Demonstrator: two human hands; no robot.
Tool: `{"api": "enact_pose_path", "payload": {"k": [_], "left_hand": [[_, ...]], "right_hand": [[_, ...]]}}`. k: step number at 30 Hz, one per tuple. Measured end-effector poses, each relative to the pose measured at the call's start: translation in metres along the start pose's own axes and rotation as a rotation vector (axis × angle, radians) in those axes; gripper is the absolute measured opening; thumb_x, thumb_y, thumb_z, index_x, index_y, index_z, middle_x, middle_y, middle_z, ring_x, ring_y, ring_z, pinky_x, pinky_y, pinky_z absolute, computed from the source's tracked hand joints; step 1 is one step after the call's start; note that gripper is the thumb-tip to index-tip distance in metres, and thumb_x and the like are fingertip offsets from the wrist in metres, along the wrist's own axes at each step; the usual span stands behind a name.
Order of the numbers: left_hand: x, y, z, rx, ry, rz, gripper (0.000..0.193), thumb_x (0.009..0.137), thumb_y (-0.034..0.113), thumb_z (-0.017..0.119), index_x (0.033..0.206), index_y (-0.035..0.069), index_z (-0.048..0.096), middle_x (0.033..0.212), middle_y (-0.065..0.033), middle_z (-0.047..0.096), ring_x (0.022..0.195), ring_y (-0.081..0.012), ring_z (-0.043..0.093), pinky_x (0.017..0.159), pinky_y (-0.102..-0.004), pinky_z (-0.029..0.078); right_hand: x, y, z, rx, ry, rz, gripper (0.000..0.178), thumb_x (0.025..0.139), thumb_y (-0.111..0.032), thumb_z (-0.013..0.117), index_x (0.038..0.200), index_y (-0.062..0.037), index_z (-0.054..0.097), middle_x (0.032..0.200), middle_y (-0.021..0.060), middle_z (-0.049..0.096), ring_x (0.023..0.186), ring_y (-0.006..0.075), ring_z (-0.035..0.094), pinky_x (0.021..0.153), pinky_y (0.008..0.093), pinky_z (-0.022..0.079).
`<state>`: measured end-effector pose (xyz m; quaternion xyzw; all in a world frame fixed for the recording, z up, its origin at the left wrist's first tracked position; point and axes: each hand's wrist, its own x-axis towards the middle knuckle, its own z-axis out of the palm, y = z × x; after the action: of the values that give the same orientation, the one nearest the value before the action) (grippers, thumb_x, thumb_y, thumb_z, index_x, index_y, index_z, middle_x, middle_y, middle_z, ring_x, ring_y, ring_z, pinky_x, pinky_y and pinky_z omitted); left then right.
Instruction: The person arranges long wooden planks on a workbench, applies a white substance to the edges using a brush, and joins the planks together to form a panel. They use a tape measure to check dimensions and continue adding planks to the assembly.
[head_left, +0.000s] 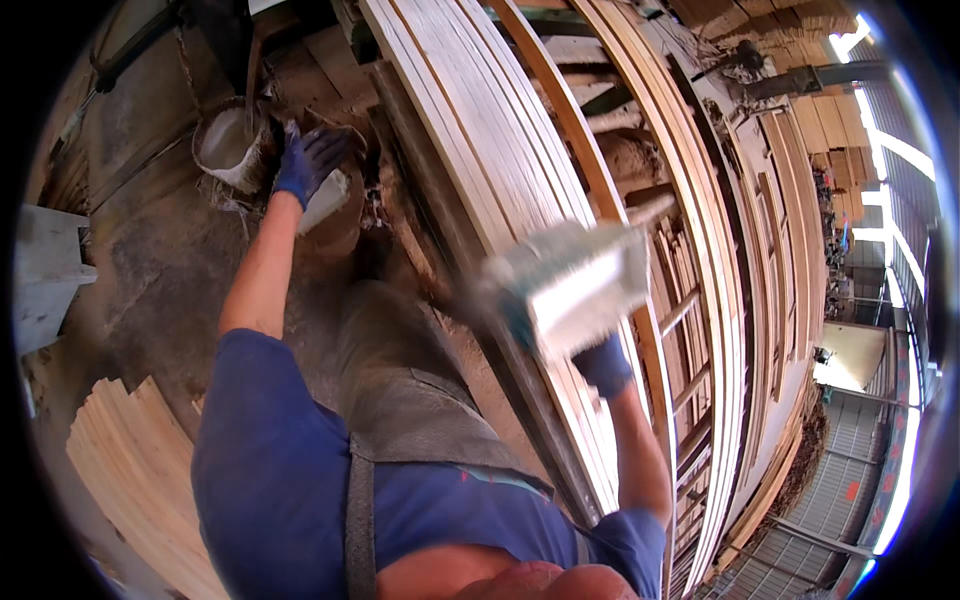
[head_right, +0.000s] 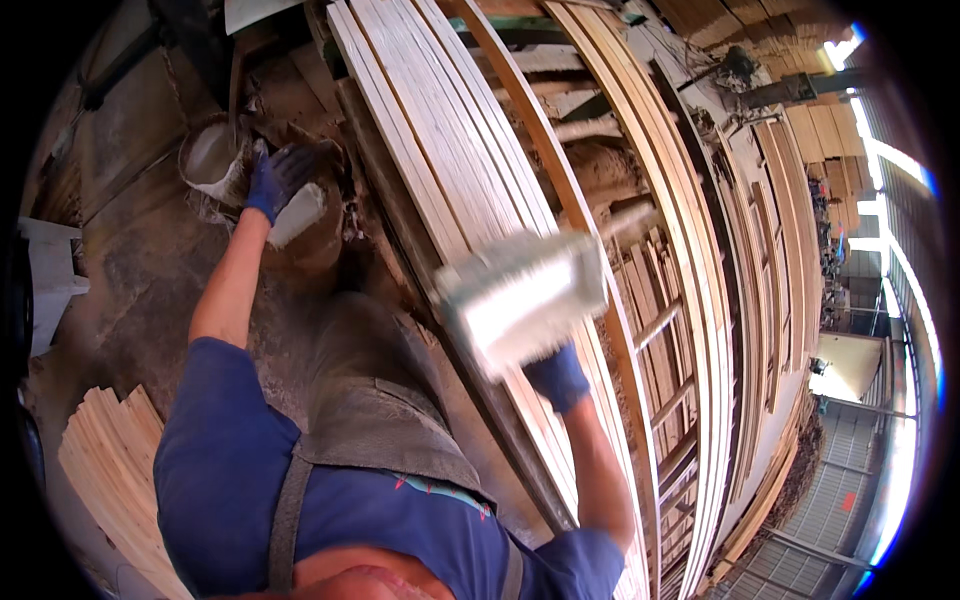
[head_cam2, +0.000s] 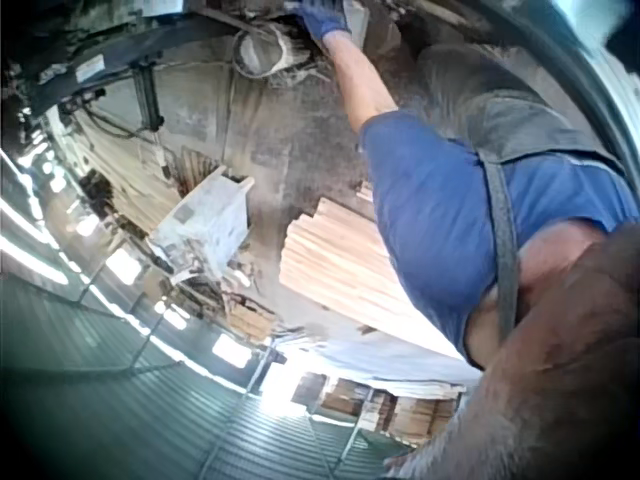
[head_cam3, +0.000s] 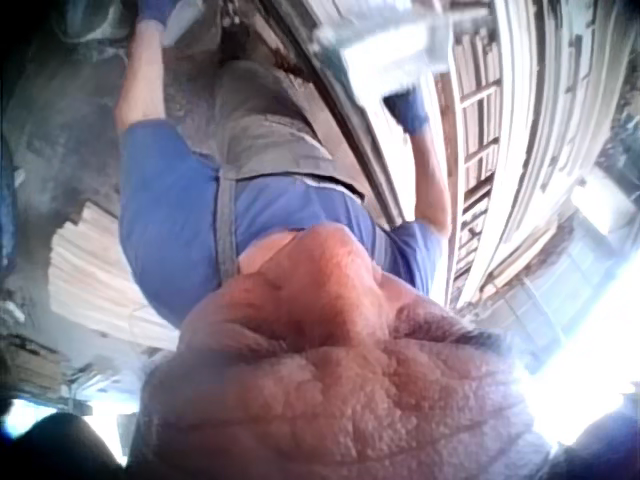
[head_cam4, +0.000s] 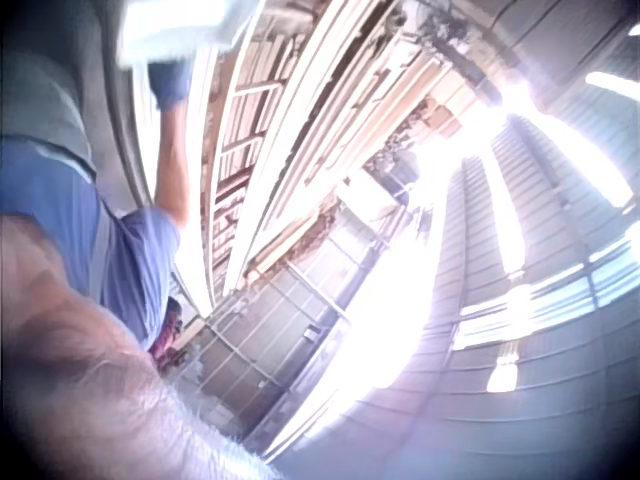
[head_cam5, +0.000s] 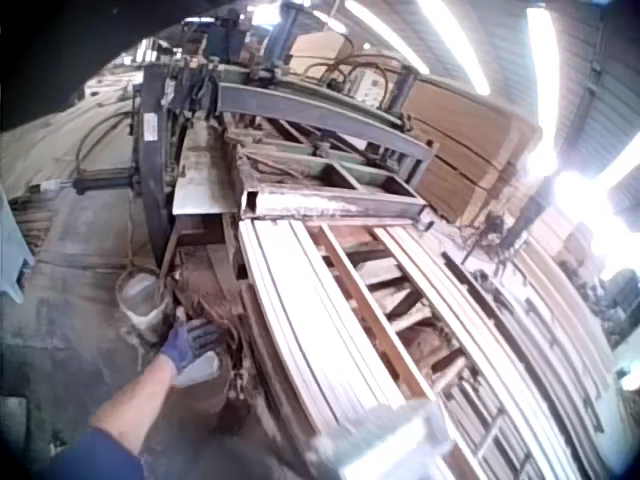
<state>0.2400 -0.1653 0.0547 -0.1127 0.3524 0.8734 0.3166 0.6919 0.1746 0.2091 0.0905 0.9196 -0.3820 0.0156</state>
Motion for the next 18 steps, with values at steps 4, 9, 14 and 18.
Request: {"api": "enact_pose_path", "payload": {"k": [4,9,14,18], "left_hand": [[-0.079,-0.084,-0.101,0.266,0.236,-0.148,0.076,0.091,0.069,0.037,0.138,0.009,0.042,0.132,-0.0141,0.056,0.115,-0.0300,0.057,0.099,-0.0419,0.044],[-0.220,-0.181,-0.198,0.844,0.305,-0.429,0.054,0.095,0.061,0.041,0.112,0.014,0.061,0.096,-0.0079,0.068,0.078,-0.0207,0.064,0.066,-0.0364,0.050],[-0.312,-0.224,-0.251,0.837,0.396,-0.929,0.048,0.095,0.058,0.043,0.112,0.017,0.059,0.099,-0.0120,0.071,0.078,-0.0261,0.068,0.061,-0.0401,0.050],[-0.321,-0.241,-0.252,0.768,0.408,-0.846,0.045,0.095,0.056,0.045,0.112,0.017,0.059,0.098,-0.0118,0.071,0.080,-0.0259,0.069,0.062,-0.0394,0.051]], "right_hand": [[-0.273,0.094,0.008,1.189,0.120,0.563,0.045,0.102,-0.040,0.037,0.137,-0.0113,0.039,0.127,0.0040,0.052,0.114,0.0175,0.048,0.104,0.0374,0.037],[-0.426,0.046,-0.023,0.308,0.069,0.612,0.040,0.101,-0.034,0.036,0.132,-0.0083,0.044,0.128,0.0095,0.054,0.115,0.0224,0.051,0.101,0.0374,0.041],[-0.410,0.018,-0.036,0.259,0.228,0.627,0.048,0.102,-0.034,0.033,0.142,-0.0074,0.033,0.138,0.0103,0.047,0.126,0.0235,0.047,0.108,0.0398,0.037],[-0.294,0.040,-0.046,0.015,0.148,0.475,0.045,0.103,-0.023,0.037,0.144,-0.0083,0.031,0.143,0.0092,0.044,0.127,0.0219,0.046,0.109,0.0392,0.037]]}}
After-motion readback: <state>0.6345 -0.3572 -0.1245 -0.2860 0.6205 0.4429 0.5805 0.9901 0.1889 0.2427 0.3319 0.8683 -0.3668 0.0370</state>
